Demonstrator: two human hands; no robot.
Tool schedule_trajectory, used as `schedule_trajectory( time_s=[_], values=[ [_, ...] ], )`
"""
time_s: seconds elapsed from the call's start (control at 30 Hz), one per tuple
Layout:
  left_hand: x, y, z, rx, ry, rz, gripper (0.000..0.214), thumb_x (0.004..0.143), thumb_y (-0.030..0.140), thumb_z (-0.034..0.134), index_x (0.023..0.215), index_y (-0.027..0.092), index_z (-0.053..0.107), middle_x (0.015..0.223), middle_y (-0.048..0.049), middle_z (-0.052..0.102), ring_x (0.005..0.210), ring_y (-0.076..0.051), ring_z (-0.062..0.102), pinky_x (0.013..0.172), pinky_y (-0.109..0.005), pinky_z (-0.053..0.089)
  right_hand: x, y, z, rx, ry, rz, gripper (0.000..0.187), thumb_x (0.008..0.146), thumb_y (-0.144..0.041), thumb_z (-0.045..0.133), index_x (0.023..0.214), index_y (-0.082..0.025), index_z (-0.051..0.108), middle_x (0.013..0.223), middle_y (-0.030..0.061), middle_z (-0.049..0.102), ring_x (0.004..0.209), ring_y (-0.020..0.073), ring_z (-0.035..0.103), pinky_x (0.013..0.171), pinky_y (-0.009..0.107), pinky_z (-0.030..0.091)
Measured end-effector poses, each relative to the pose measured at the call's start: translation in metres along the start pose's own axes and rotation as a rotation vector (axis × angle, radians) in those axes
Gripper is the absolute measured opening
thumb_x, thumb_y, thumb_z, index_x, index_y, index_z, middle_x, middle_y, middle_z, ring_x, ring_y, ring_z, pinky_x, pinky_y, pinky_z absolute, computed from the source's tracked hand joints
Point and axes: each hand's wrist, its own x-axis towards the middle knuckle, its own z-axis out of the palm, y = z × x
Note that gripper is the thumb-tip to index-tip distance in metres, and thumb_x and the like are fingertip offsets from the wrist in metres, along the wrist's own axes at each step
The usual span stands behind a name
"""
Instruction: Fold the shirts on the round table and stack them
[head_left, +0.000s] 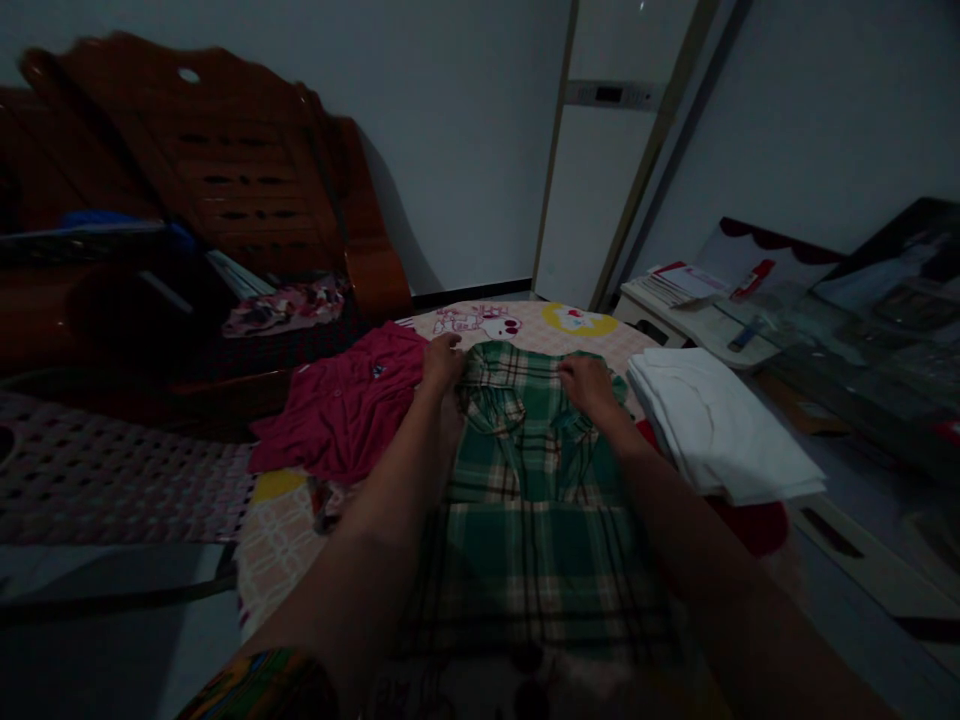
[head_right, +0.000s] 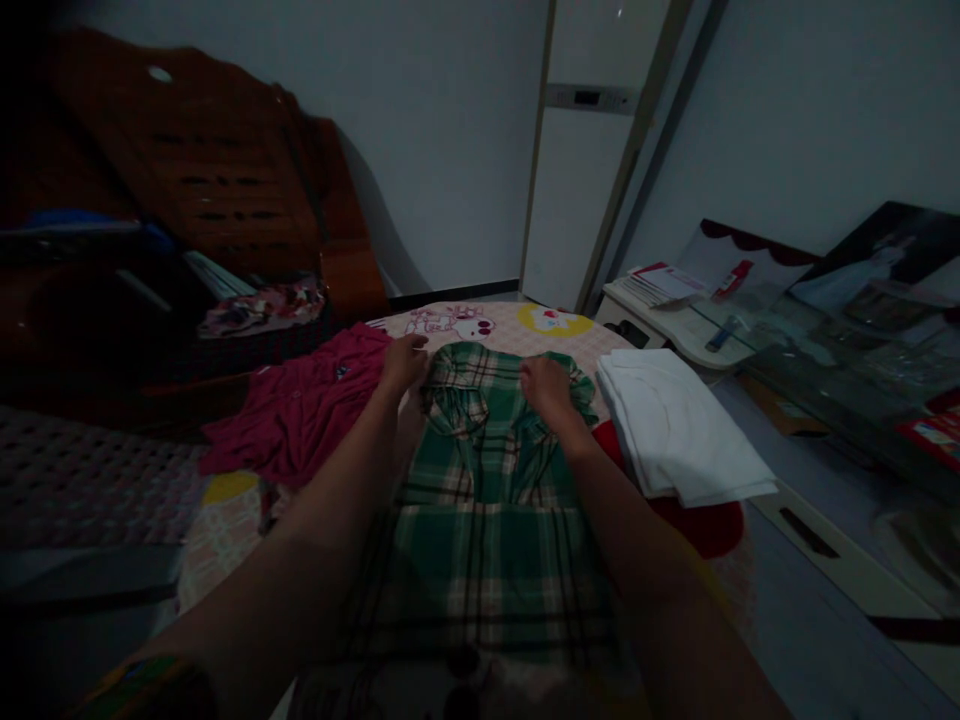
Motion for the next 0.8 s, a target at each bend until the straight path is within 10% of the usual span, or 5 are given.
schedule_trajectory(
  time_s=[0.27, 0.43, 0.8],
  values=[
    [-0.024, -0.015, -0.01, -0.137, -0.429, 0.337, 0.063, 0.062, 0.012, 0.065, 0.125, 0.016, 0.064, 0.129, -0.0084, 0.066, 0.116, -0.024, 0.062, 0.103, -0.035, 0.049, -0.041, -0.035, 0.054, 0.345, -0.076, -0.513, 0.023, 0.092, -0.022, 0.06, 0.113, -0.017, 0.069, 0.112, 0.0096, 0.07, 0.108, 0.0215, 0.062, 0.097, 0.035, 0.046],
    [-0.029, -0.007, 0.0, 0.108, -0.276, 0.331, 0.064, 0.068, 0.004, 0.056, 0.131, 0.015, 0.06, 0.137, -0.0124, 0.061, 0.128, -0.026, 0.056, 0.111, -0.036, 0.041, -0.044, -0.036, 0.079, 0.436, -0.038, -0.546, 0.01, 0.083, -0.019, 0.073, 0.092, -0.017, 0.069, 0.118, 0.0116, 0.067, 0.113, 0.0239, 0.058, 0.1, 0.04, 0.043],
    [-0.029, 0.0, -0.008, 0.036, -0.02, 0.046, 0.028, 0.082, 0.017, 0.057, 0.106, 0.013, 0.072, 0.098, -0.0102, 0.076, 0.091, -0.022, 0.069, 0.086, -0.03, 0.052, -0.052, -0.034, 0.053, 0.381, -0.037, -0.483, 0.008, 0.083, -0.022, 0.074, 0.077, -0.019, 0.069, 0.104, 0.0062, 0.074, 0.097, 0.0215, 0.061, 0.09, 0.035, 0.042]
  ],
)
